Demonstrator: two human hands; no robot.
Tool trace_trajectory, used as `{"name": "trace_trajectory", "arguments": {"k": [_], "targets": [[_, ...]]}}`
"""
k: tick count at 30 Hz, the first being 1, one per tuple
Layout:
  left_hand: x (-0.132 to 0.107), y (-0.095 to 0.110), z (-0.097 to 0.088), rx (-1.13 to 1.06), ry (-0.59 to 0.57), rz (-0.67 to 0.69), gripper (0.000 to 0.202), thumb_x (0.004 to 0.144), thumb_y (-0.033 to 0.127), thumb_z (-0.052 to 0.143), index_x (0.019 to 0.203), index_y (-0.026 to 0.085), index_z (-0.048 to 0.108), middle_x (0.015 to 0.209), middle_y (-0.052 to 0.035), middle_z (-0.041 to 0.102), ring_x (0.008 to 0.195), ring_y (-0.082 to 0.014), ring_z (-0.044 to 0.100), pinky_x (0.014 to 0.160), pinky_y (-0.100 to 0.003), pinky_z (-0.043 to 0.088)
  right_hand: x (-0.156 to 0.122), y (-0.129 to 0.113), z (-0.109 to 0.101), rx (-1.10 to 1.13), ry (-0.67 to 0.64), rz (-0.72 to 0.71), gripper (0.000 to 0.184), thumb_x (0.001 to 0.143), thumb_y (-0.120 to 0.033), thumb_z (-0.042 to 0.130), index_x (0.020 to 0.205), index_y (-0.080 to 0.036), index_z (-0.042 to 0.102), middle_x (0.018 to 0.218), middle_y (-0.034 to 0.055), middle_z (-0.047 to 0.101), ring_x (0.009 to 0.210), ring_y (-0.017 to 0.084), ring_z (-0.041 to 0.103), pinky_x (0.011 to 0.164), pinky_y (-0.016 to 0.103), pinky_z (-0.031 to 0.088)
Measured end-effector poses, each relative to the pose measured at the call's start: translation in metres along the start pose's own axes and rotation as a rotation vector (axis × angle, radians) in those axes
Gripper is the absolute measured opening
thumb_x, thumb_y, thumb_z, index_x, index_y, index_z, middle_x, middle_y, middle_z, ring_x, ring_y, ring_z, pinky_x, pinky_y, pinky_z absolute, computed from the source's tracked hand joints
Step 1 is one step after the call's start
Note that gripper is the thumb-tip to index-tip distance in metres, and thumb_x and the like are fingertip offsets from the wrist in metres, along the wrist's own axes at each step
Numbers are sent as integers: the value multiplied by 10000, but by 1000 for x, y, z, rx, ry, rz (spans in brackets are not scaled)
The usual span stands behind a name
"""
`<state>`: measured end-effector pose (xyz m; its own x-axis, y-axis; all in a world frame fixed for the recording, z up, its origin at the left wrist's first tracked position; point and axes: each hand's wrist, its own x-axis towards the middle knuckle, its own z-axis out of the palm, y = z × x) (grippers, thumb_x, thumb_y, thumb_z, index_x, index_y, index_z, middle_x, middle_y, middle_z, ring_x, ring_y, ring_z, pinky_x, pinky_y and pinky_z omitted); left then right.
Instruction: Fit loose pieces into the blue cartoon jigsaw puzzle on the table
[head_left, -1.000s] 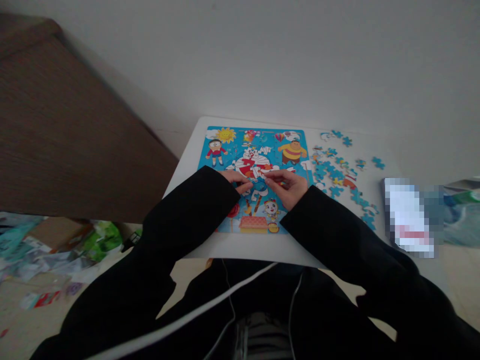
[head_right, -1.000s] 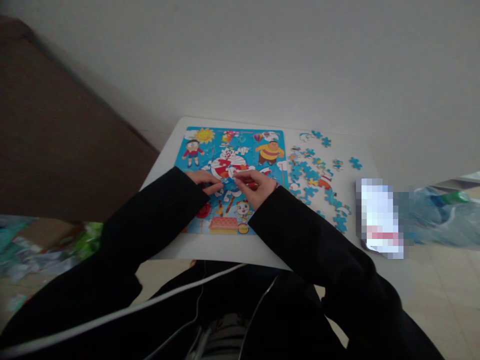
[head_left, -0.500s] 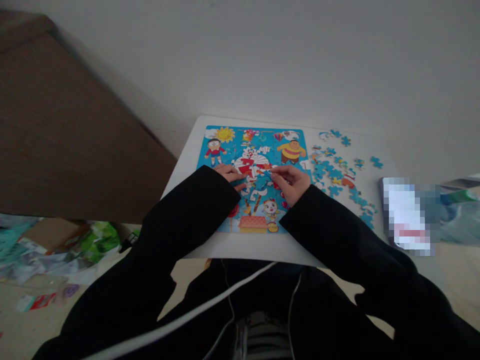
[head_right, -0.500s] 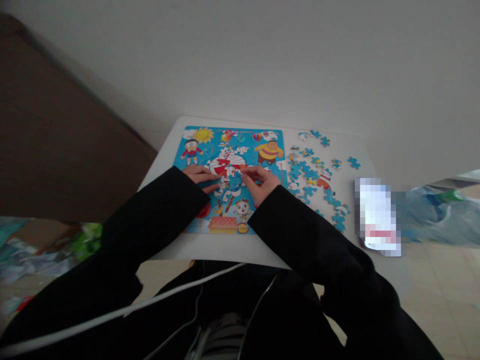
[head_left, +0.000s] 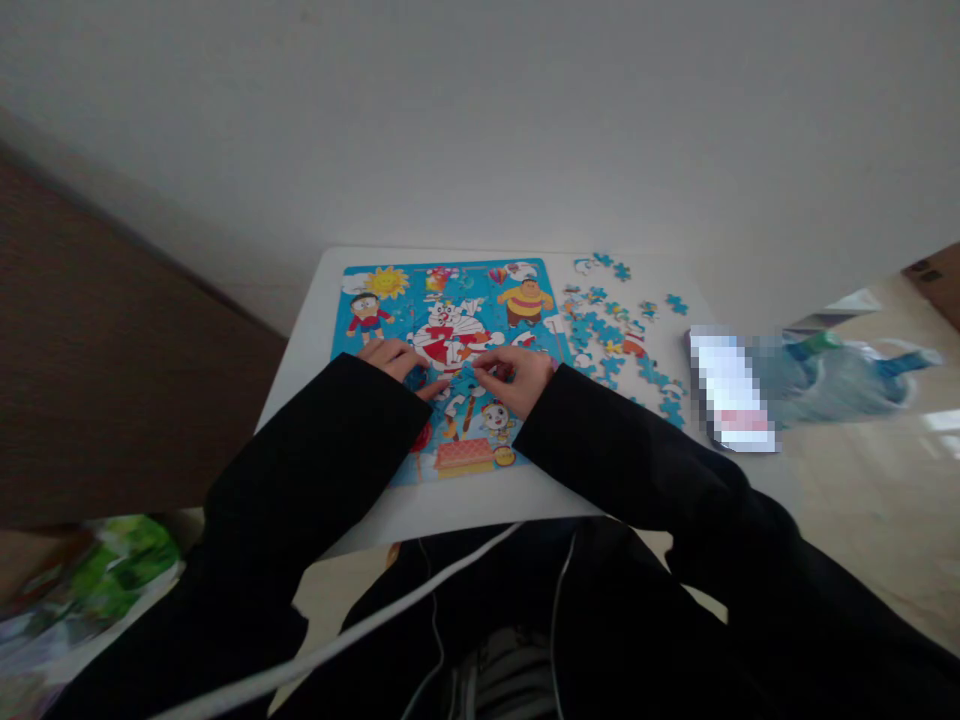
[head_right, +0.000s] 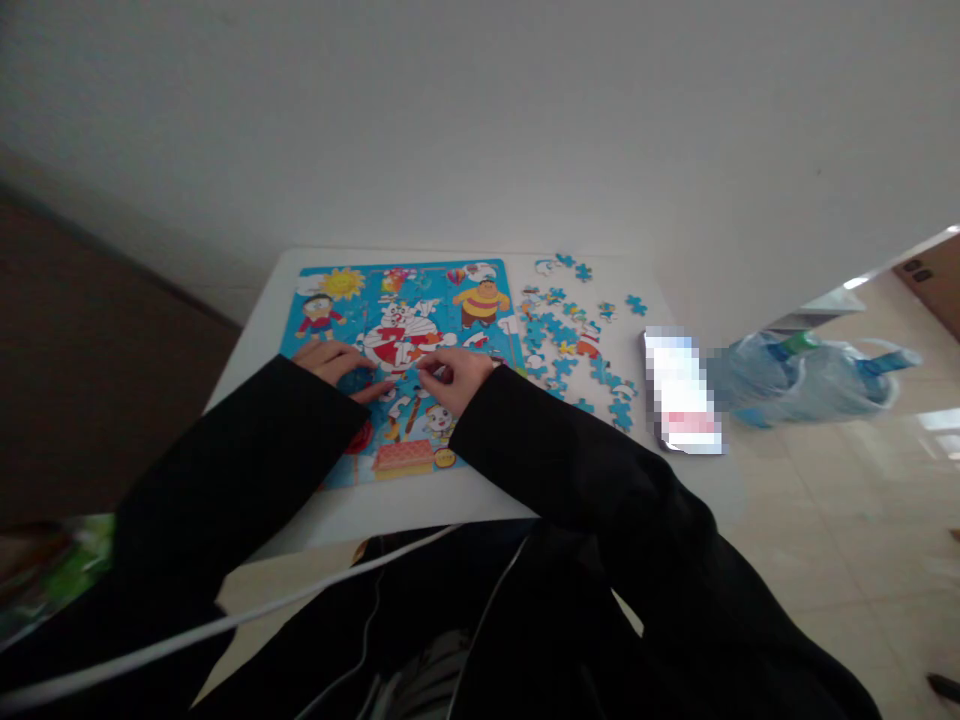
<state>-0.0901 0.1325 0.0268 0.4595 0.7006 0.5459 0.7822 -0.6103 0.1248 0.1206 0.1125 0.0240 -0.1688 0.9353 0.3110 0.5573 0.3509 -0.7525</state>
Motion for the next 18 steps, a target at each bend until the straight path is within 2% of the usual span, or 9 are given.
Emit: {"name": "trace_trajectory", "arguments": {"k": [2, 4, 8, 12, 15, 18], "targets": [[1, 0, 2, -32, 2, 18, 305, 801, 454, 602, 808, 153, 648, 867, -71, 637, 782, -200, 584, 756, -318, 453, 1, -1, 0, -86, -31, -40, 130, 748, -224, 623, 826, -166, 709, 727, 19, 691, 562, 98, 570, 572, 226, 474], [1, 1, 5, -76, -13, 31, 301, 827, 414, 573, 914, 135, 648, 983, -86, 646, 942, -226, 595, 862, -330, 452, 2, -2, -2, -156, -61, -88, 134, 769, -218, 608, 832, -159, 710, 744, 32, 690, 611, 112, 588, 611, 238, 475], [-2, 6, 5, -93, -119, 11, 407, 864, 385, 516, 1169, 124, 582, 1202, -109, 584, 1181, -295, 496, 980, -433, 395, 8, -3, -11, -262, -165, -184, 160, 807, -242, 585, 880, -175, 712, 810, 51, 697, 721, 145, 617, 687, 272, 473], [-3, 12, -2, -80, -231, -27, 432, 889, 431, 444, 1199, 157, 567, 1250, -102, 555, 1220, -310, 462, 1006, -523, 337, 8, -7, -19, -387, -295, -283, 233, 796, -337, 626, 936, -174, 715, 879, 76, 697, 798, 180, 610, 753, 314, 447], [-2, 14, -7, -67, -254, -55, 438, 892, 451, 436, 1203, 172, 569, 1262, -97, 546, 1231, -303, 452, 1028, -532, 303, 5, -13, -20, -449, -348, -327, 290, 780, -367, 652, 991, -176, 703, 950, 86, 691, 830, 198, 590, 754, 323, 428], [-2, 15, -8, -48, -278, -69, 462, 889, 460, 429, 1221, 166, 560, 1282, -94, 530, 1240, -311, 440, 1029, -540, 295, 5, -18, -20, -473, -430, -312, 276, 783, -351, 649, 990, -174, 696, 977, 85, 681, 857, 202, 577, 769, 320, 416]]}}
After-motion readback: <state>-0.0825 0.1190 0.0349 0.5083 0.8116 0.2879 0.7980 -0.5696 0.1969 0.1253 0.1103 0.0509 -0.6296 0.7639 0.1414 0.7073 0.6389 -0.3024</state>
